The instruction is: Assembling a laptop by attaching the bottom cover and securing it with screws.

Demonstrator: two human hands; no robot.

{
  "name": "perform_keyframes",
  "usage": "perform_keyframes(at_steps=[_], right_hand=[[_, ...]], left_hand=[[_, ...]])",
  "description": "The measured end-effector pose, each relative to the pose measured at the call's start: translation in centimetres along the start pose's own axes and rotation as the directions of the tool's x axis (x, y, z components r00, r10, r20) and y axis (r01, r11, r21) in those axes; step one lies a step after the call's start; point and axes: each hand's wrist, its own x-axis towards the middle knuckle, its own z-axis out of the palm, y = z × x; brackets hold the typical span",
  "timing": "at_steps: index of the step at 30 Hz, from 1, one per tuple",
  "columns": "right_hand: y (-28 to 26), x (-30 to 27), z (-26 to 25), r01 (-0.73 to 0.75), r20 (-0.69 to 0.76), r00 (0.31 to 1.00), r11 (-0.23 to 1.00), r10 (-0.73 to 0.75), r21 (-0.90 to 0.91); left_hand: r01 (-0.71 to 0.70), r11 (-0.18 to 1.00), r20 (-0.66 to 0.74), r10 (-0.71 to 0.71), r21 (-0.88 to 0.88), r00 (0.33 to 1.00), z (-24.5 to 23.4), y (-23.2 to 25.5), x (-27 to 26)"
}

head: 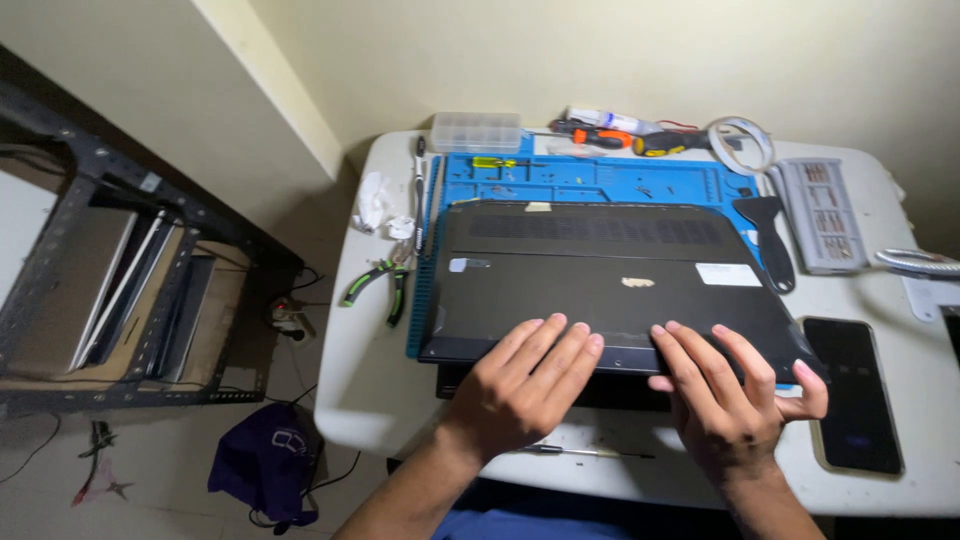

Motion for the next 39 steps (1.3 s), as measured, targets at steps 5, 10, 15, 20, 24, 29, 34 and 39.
perform_keyframes(at_steps=[5,10,15,20,24,29,34,39], right_hand=[[0.1,1.9,0.9,0.172,0.015,0.984,0.979,-0.175,0.109],[-0.3,1.3,1.6,0.152,-0.056,0.988,0.978,-0.146,0.144],[-0.2,0.9,2.2,0.15,-0.081,0.987,0.974,-0.138,0.169],[-0.3,1.0,2.3,0.136,-0.095,0.988,0.973,-0.12,0.185],[-0.2,1.4,2.2,0.15,-0.119,0.984,0.971,-0.13,0.186],[-0.3,0.9,2.3,0.142,-0.108,0.986,0.973,-0.124,0.181],[-0.5,0.5,2.2,0.143,-0.087,0.988,0.977,-0.131,0.158],[-0.9,0.8,2.1,0.141,-0.094,0.988,0.976,-0.126,0.169]], left_hand=[[0.022,1.0,-0.033,-0.021,0.007,0.999,-0.2,-0.5,-0.8],[0.016,0.994,0.129,-0.03,0.108,0.991,-1.0,-3.6,-5.9],[0.022,0.999,0.135,-0.027,0.038,0.99,-3.9,-5.8,-6.6],[0.014,1.0,0.003,-0.014,-0.016,1.0,-2.9,-6.2,-6.8],[0.041,0.988,0.046,-0.034,-0.147,0.998,-1.7,-8.0,-9.7],[0.186,0.947,0.143,-0.153,-0.262,0.978,-2.4,-11.8,-9.3],[-0.018,0.984,0.11,0.037,-0.177,0.993,-0.6,-13.6,-9.5],[-0.021,0.97,0.042,0.032,-0.243,0.999,0.3,-14.2,-10.6]])
